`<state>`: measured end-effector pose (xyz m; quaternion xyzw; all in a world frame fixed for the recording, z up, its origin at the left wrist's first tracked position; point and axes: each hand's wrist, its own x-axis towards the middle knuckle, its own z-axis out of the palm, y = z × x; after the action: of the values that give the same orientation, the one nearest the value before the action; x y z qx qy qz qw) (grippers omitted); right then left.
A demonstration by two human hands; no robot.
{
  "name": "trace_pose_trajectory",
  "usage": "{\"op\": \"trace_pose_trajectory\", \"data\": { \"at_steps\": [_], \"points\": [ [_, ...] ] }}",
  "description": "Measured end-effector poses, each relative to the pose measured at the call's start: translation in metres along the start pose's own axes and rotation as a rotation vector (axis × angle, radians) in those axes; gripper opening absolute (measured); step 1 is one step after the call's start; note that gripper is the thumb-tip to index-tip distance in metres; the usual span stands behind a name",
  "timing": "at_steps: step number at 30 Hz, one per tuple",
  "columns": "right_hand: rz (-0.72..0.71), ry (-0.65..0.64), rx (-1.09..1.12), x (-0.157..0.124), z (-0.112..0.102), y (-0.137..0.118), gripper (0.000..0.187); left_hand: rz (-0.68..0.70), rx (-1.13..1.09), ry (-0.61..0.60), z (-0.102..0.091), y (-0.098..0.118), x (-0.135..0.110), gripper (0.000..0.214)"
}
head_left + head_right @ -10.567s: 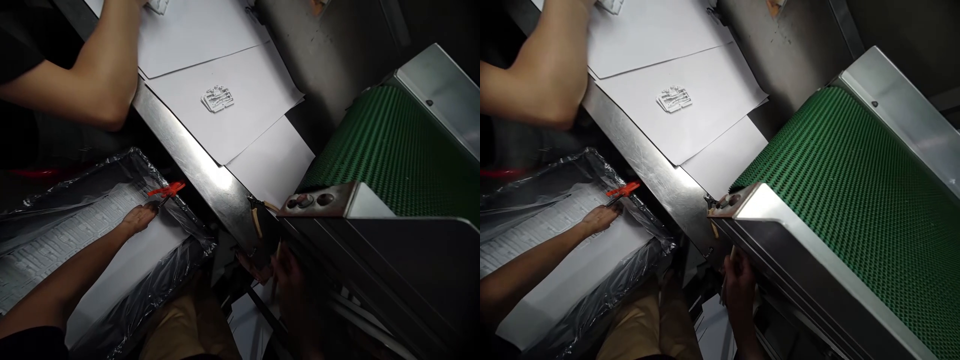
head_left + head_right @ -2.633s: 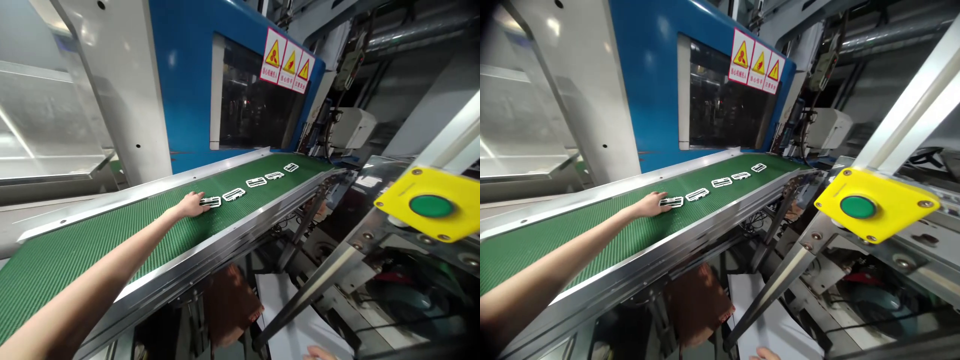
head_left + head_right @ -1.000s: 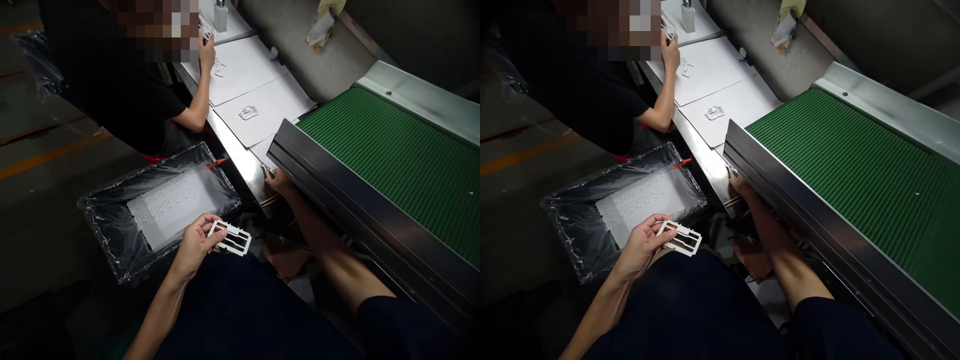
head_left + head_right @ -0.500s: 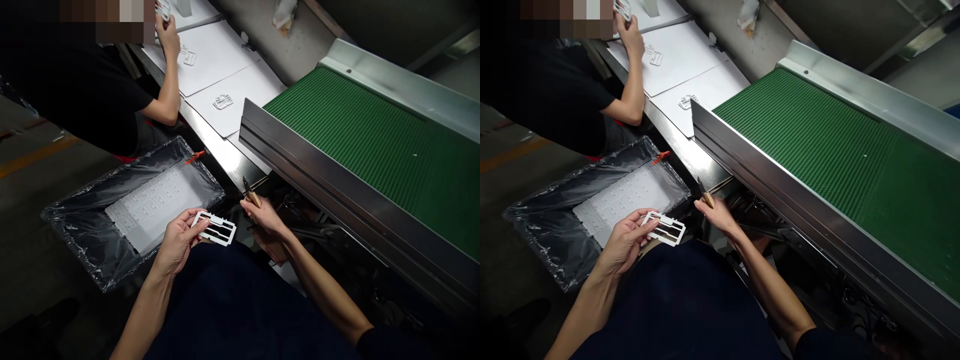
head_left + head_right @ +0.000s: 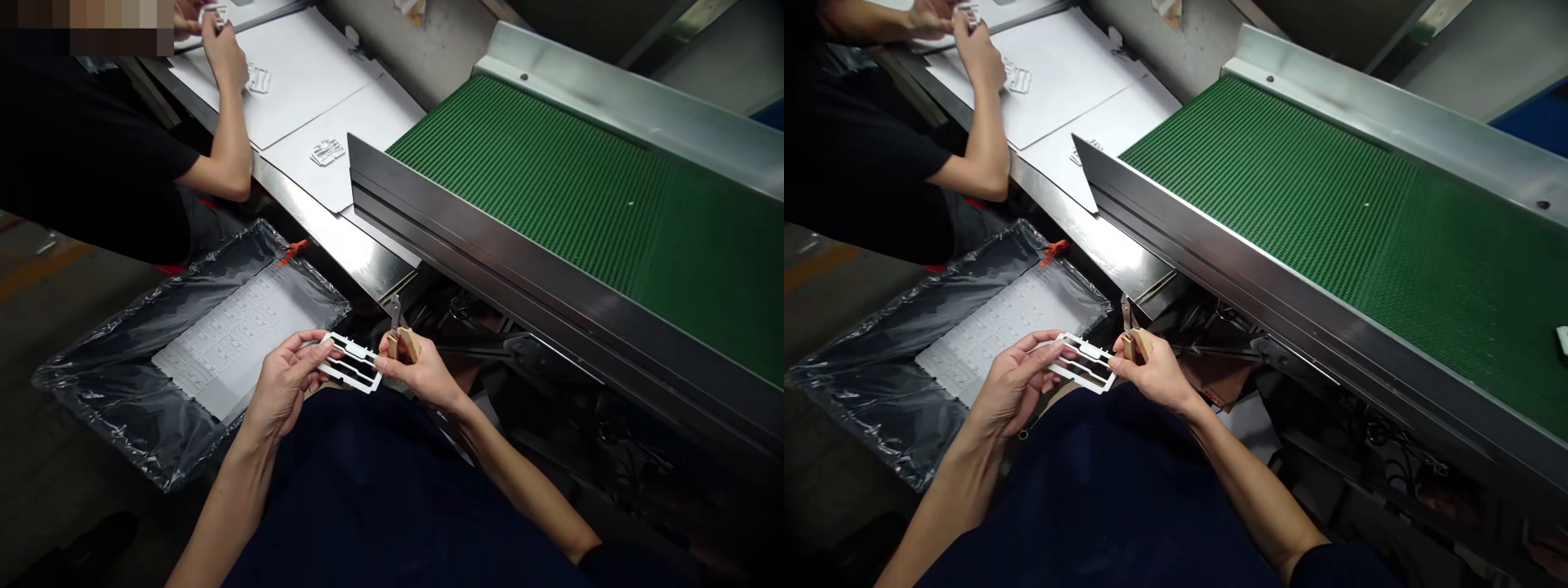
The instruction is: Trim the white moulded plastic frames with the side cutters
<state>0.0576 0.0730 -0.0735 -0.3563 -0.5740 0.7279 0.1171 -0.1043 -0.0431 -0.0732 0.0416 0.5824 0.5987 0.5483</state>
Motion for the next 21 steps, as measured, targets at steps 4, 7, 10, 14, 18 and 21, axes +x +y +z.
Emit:
{"op": "trace_pose_trajectory", "data": {
  "at_steps": [4, 7, 10, 14, 18, 21],
  "points": [
    [-0.021, 0.006, -0.019, -0.002, -0.003, -0.002, 0.023, 0.032, 0.066, 0.019, -0.010, 0.004, 0.000, 0.025],
    [-0.049, 0.009, -0.075, -0.003, -0.006, -0.002, 0.021, 0.028, 0.121, -0.010, -0.014, 0.008, 0.001, 0.025],
    [-0.073, 0.006, -0.123, -0.003, -0.007, 0.000, 0.019, 0.018, 0.178, -0.043, -0.014, 0.011, 0.004, 0.024],
    [-0.091, 0.006, -0.169, -0.005, -0.010, 0.001, 0.016, 0.000, 0.282, -0.089, -0.013, 0.015, 0.007, 0.023],
    [-0.080, 0.015, -0.186, -0.008, -0.012, 0.003, 0.016, 0.014, 0.344, -0.128, -0.012, 0.016, 0.007, 0.023],
    [-0.073, 0.019, -0.187, -0.010, -0.014, 0.006, 0.017, 0.006, 0.356, -0.144, -0.012, 0.016, 0.006, 0.024]
  ]
}}
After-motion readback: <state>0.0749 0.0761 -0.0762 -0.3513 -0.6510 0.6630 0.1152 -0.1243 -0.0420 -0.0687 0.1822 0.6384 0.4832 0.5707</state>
